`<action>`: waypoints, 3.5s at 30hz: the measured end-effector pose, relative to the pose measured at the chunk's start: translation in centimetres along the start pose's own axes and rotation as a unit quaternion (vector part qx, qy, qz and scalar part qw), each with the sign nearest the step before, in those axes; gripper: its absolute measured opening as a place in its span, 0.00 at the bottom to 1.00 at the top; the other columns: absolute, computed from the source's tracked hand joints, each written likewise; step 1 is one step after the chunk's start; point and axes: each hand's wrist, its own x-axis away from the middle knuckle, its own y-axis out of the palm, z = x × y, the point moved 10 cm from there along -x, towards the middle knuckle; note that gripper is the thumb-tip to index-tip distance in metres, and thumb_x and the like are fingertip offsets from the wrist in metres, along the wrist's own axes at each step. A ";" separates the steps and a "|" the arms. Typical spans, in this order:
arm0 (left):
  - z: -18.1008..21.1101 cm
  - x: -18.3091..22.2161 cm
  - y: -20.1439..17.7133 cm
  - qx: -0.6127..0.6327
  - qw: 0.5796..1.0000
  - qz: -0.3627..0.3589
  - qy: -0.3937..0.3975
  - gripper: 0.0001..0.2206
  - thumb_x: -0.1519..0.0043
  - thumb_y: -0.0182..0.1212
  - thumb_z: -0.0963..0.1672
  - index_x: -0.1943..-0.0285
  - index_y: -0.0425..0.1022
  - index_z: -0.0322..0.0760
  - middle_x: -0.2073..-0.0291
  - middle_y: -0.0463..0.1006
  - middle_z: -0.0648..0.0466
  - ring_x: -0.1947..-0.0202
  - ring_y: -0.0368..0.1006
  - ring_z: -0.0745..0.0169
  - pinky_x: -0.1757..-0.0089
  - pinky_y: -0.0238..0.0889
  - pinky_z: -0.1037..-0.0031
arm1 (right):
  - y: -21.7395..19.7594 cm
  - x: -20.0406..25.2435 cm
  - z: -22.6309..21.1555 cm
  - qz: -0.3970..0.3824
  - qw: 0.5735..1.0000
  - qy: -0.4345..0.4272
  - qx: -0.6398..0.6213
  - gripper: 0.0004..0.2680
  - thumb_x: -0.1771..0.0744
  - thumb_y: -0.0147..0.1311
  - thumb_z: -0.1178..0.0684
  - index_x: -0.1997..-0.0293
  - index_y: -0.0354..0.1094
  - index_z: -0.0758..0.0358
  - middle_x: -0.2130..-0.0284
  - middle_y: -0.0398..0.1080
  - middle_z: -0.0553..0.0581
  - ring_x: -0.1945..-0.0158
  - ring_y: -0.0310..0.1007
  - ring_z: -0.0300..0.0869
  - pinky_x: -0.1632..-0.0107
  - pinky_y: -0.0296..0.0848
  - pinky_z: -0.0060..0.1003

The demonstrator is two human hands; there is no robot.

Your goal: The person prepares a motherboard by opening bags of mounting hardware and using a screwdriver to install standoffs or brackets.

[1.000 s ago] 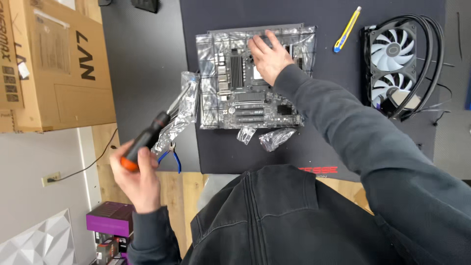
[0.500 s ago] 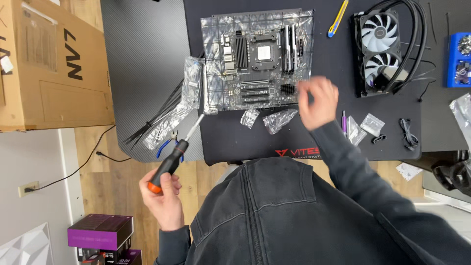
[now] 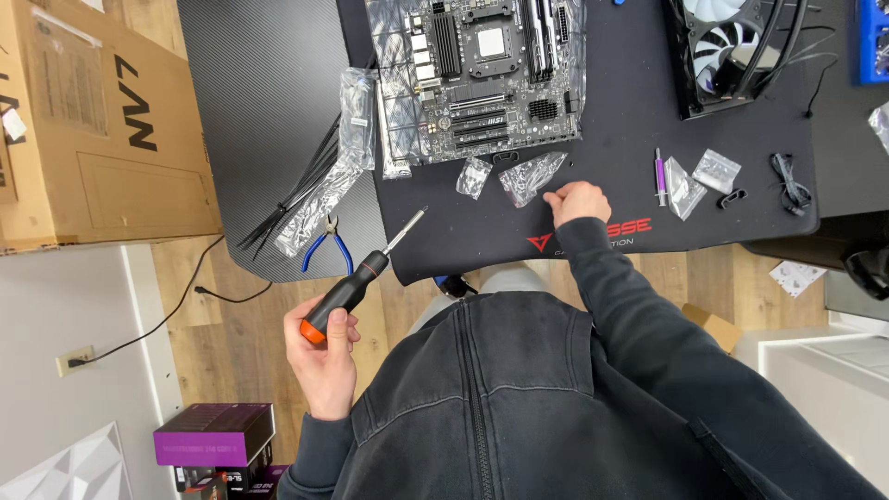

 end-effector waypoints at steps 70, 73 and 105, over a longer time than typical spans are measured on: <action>-0.4 3.9 7.7 0.050 0.957 -0.285 0.009 0.17 0.30 0.55 0.47 0.71 0.78 0.35 0.90 0.75 0.49 0.91 0.68 0.65 0.83 0.60 0.80 | -19.2 22.3 -11.9 -0.010 0.533 -0.133 -0.835 0.06 0.31 0.53 0.62 0.55 0.74 0.75 0.66 0.78 0.70 0.61 0.83 0.53 0.53 0.86 0.46; -0.8 4.0 9.6 0.055 0.941 -0.329 -0.058 0.26 0.27 0.45 0.51 0.78 0.77 0.37 0.91 0.73 0.50 0.91 0.66 0.66 0.84 0.57 0.81 | -19.5 21.8 -11.7 0.001 0.527 -0.126 -0.841 0.06 0.31 0.53 0.62 0.55 0.74 0.75 0.66 0.78 0.71 0.61 0.83 0.54 0.53 0.86 0.47; 16.7 -22.8 28.7 -0.353 0.846 -0.302 0.263 0.17 0.42 0.79 0.46 0.46 0.83 0.41 0.67 0.82 0.46 0.70 0.78 0.48 0.65 0.69 0.67 | -9.4 -7.2 8.1 -0.073 0.876 -0.094 -0.467 0.06 0.28 0.56 0.55 0.49 0.77 0.61 0.68 0.78 0.59 0.65 0.73 0.38 0.59 0.74 0.32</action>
